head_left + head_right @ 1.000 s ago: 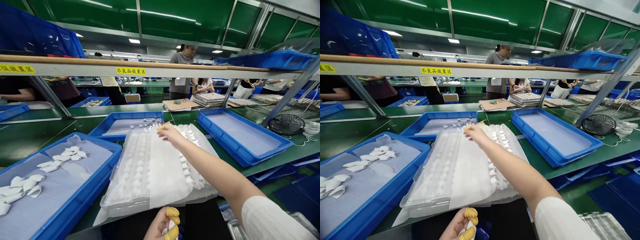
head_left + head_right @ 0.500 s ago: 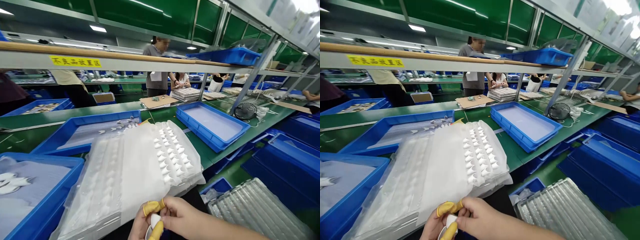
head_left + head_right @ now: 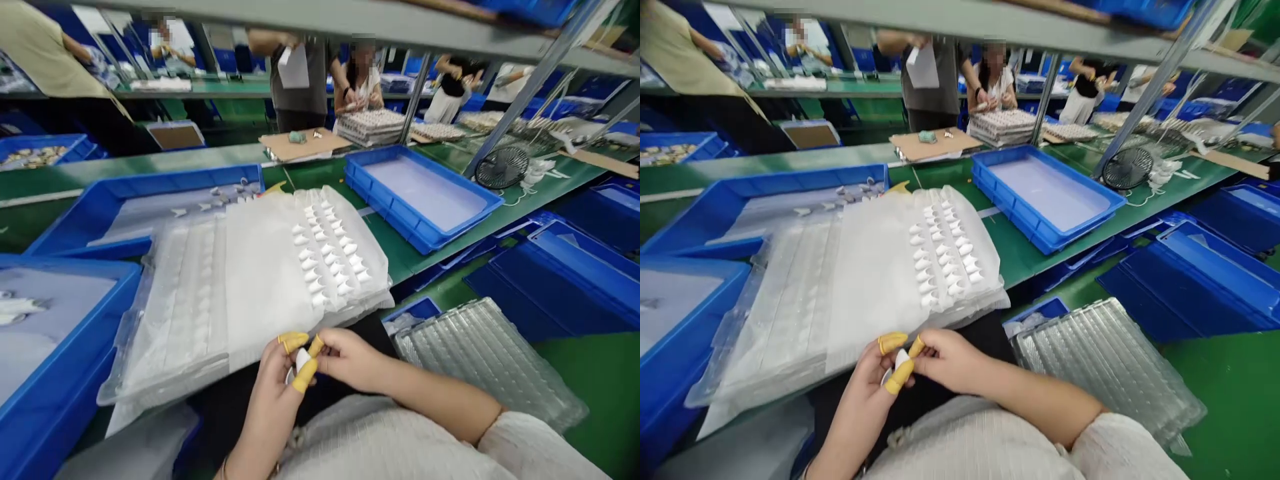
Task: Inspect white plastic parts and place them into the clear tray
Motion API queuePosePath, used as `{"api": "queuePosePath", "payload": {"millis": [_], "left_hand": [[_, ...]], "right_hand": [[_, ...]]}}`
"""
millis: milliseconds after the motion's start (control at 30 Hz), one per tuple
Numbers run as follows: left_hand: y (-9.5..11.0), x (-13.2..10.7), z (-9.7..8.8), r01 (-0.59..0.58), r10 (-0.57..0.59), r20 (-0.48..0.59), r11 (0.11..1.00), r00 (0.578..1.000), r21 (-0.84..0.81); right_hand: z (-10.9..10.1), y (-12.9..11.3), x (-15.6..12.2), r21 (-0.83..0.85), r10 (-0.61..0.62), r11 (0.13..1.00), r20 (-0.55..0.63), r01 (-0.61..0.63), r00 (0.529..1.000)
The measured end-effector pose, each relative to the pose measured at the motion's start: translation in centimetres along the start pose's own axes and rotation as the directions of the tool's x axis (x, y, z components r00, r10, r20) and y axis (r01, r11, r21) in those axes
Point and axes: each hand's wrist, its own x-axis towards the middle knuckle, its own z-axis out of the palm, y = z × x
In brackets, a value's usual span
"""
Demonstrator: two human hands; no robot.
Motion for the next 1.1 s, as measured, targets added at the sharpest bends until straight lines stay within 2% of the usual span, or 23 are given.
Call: {"api": "queuePosePath", "payload": {"millis": [67,133,233,333,433,500,567,700,867,1000,1100], "left_hand": [[0.4,-0.2,0.4,0.031,-0.031,0.007,0.998,1.000,-0.059],[0.7,-0.3,0.5,0.117,-0.113,0.038,0.982,0.993,-0.146],[0.9,-0.2,0.2,0.293,-0.269,0.125,0.921,0.955,-0.256],[1.1,-0.1,-0.2,0.351,-0.326,0.132,0.892,0.936,-0.287],[0.9,-0.1,-0.7,0.268,-0.260,0.064,0.932,0.964,-0.244],[0.6,-0.2,-1.1,0.204,-0.201,0.036,0.962,0.979,-0.180],[0.2,-0.4,-1.3,0.159,-0.153,0.060,0.981,0.986,-0.116],[-0.2,-0.9,-1.1,0.078,-0.081,0.180,0.997,0.980,0.026],[-0.2,-0.9,-0.3,-0.006,-0.037,0.180,0.973,0.983,0.231],[-0.1,-0.7,0.0,-0.075,0.001,0.175,0.905,0.985,0.418],[-0.1,-0.8,0.1,-0.144,0.047,0.217,0.876,0.975,0.460]], "right_hand": [[-0.2,0.1,-0.2,0.097,0.030,0.995,0.046,-0.034,0.999],[-0.5,0.2,-0.3,0.129,0.047,0.990,0.072,-0.056,0.996],[-1.0,0.4,-0.4,0.129,0.076,0.988,0.105,-0.089,0.992],[-1.5,0.6,-0.4,0.179,0.151,0.968,0.156,-0.178,0.976],[-1.7,0.8,-0.4,0.227,0.198,0.945,0.173,-0.235,0.965],[-1.7,0.6,-0.4,0.235,0.169,0.951,0.148,-0.201,0.974],[-1.8,0.3,-0.5,0.201,0.108,0.972,0.093,-0.125,0.990],[-2.2,-0.3,-0.8,0.081,0.007,0.997,0.022,-0.009,1.000],[-2.0,-0.2,-1.3,-0.052,0.008,0.999,0.008,-0.007,1.000],[-1.2,-0.1,-1.4,-0.189,0.058,0.980,-0.062,-0.069,0.996],[-0.8,0.0,-1.3,-0.291,0.050,0.954,-0.104,-0.078,0.993]]}}
